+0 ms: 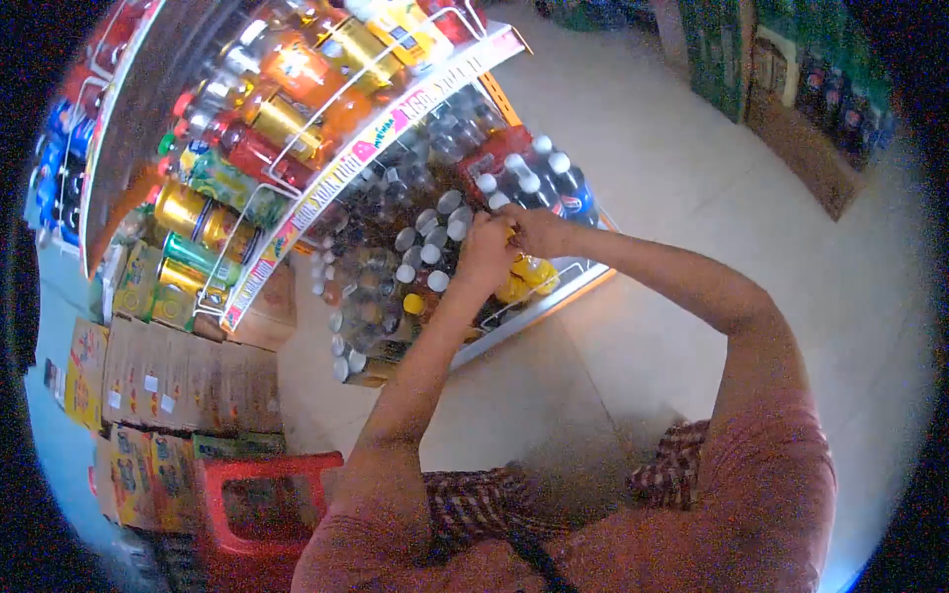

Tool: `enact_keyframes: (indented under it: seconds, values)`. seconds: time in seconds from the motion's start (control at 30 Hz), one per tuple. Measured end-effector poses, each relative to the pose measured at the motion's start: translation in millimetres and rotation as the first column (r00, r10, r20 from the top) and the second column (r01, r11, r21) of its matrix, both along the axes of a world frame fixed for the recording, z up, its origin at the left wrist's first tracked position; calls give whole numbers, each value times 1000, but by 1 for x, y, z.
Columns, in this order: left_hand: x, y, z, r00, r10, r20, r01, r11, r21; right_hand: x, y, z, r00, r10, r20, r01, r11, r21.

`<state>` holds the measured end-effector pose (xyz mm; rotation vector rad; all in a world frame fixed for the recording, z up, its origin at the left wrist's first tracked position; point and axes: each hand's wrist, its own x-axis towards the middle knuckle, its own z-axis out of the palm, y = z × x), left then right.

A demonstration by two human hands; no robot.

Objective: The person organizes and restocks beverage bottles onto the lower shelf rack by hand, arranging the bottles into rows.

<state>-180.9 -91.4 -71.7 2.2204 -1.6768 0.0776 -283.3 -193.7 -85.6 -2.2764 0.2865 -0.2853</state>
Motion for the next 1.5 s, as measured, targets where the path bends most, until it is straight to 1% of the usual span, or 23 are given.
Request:
enact_keyframes:
  seconds: [0.03,0.07,0.13,0.17,0.2,0.23,0.33,0.4,0.43,0.53,0.63,0.73,0.8,0.93,1.03,1.1,1.13,1.2,1.23,1.27,1.37,1.43,1.5]
  values:
    - [1,0,4,999,20,-44,-13,989,148,1,2,-1,1000,2,-14,-3,1000,-20]
    - [11,-4,0,1000,-9,-17,12,983,185,1,4,-5,999,-47,-9,46,998,-37]
    - [33,-15,-1,980,-190,-53,197,927,319,-7,15,-2,992,-127,-9,127,990,-64]
    - [34,-15,7,970,-244,22,229,934,274,-13,15,-6,996,-86,30,88,995,-56]
    - [37,-15,19,958,-281,-58,285,916,282,-16,14,-8,996,-44,76,48,998,-45]
    - [38,-14,36,939,-321,-120,342,896,284,-21,15,-1,985,-130,-116,132,991,6]
    - [28,-13,73,950,-136,-280,190,965,179,-65,18,5,990,-102,-98,123,962,244]
    - [26,-18,90,894,-54,-445,178,954,242,-110,18,0,989,-129,-69,145,931,334]
    - [10,-12,110,898,-2,-439,138,950,278,-132,14,2,986,-120,-116,155,914,374]
    - [-19,-7,139,860,-24,-510,70,995,71,-191,0,14,966,-161,-202,235,872,429]
    - [-46,7,171,850,-73,-522,80,997,-10,-216,-41,28,992,-111,-66,129,900,416]
    - [-75,36,195,857,-143,-495,92,988,-127,-197,-43,73,953,-303,-15,287,883,371]
    - [-85,58,207,893,-100,-438,68,994,-87,-174,-42,101,953,-284,101,247,928,278]
    - [-82,95,215,862,-28,-507,18,1000,-25,-114,-53,153,877,-299,376,282,954,100]
    - [-58,110,219,895,-4,-446,-1,1000,-12,-62,-64,201,691,-246,679,382,922,-55]
    - [-41,105,226,943,12,-333,-32,998,-57,-44,-53,238,598,-142,789,439,881,-175]
    - [-25,96,227,926,-18,-376,-29,992,-120,-30,-51,254,594,-123,795,450,870,-202]
    - [-15,75,240,958,-5,-287,-52,980,-192,4,-59,278,582,-90,808,540,786,-301]
    - [-6,61,244,991,-30,-134,-7,963,-270,15,-55,289,579,-71,812,608,702,-372]
    - [2,46,248,999,23,-40,-34,950,-310,22,-53,296,653,-125,747,563,740,-369]
    - [2,24,249,975,143,168,-61,906,-418,51,-46,304,646,-115,755,520,790,-325]
    - [13,14,235,956,220,194,-112,885,-451,71,-36,311,700,-245,670,621,672,-403]
    - [23,18,216,921,286,265,-160,898,-410,97,-41,315,643,-347,683,725,565,-395]
